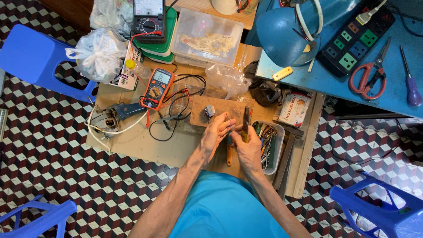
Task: The person unwraps a small electrical component from a plastic bag, holds it up and works on it with a hammer and a file, then uses pliers on its parts. They attach multimeter test leads to the component and read the display, adjusting the multimeter and leads while testing.
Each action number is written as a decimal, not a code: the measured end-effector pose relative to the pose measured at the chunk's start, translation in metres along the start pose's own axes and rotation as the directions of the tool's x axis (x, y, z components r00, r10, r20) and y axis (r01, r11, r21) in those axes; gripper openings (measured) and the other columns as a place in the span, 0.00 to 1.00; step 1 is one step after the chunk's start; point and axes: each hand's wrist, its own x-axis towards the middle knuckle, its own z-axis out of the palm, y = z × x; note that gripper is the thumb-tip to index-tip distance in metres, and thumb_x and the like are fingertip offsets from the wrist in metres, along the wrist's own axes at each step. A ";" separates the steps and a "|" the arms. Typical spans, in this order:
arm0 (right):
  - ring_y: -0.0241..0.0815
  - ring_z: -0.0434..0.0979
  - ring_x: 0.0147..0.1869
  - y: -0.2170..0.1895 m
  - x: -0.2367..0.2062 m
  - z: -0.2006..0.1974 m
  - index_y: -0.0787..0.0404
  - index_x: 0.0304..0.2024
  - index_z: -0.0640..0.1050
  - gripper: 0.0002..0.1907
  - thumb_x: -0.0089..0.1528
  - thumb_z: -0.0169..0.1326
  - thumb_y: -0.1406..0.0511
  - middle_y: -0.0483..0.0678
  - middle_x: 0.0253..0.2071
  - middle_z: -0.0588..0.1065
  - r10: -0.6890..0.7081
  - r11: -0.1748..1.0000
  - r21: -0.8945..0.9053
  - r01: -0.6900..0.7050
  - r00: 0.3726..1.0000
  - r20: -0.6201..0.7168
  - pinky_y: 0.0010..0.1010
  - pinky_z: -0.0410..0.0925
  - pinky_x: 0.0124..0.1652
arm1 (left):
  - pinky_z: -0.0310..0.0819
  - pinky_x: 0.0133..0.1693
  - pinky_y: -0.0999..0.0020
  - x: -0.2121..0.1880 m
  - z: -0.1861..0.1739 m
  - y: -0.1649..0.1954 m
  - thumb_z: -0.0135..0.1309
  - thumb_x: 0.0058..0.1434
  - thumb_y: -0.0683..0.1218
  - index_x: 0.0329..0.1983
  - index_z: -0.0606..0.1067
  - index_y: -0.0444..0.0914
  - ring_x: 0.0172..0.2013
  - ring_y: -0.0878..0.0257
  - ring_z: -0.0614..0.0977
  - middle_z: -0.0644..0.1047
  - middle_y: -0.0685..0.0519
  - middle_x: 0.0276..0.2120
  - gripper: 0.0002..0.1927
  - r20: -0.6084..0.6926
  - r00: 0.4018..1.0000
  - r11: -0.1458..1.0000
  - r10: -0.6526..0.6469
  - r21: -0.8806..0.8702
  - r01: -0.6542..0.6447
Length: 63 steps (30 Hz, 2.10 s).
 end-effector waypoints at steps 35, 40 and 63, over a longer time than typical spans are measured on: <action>0.50 0.79 0.47 -0.010 -0.007 -0.016 0.62 0.51 0.73 0.19 0.62 0.56 0.58 0.54 0.42 0.76 -0.097 0.680 -0.722 0.125 0.992 0.080 0.42 0.70 0.47 | 0.80 0.41 0.69 -0.002 -0.002 0.006 0.57 0.66 0.50 0.51 0.74 0.34 0.31 0.68 0.79 0.75 0.57 0.28 0.17 -0.153 0.988 0.999 0.036 -0.017 -0.039; 0.50 0.79 0.44 -0.009 -0.007 -0.015 0.62 0.51 0.74 0.21 0.61 0.59 0.56 0.53 0.41 0.76 -0.226 0.638 -0.742 0.206 0.971 0.075 0.40 0.71 0.43 | 0.79 0.40 0.71 -0.002 -0.003 0.004 0.57 0.66 0.51 0.49 0.75 0.36 0.30 0.69 0.79 0.76 0.57 0.28 0.16 -0.160 0.980 0.986 0.115 0.137 -0.094; 0.49 0.79 0.46 -0.009 -0.004 -0.022 0.60 0.53 0.75 0.21 0.59 0.59 0.60 0.52 0.43 0.76 -0.151 0.679 -0.718 0.155 0.986 0.070 0.40 0.71 0.46 | 0.78 0.46 0.69 -0.005 -0.002 0.005 0.54 0.69 0.50 0.52 0.72 0.38 0.39 0.66 0.82 0.81 0.52 0.40 0.14 -0.056 0.997 0.999 0.049 0.018 -0.048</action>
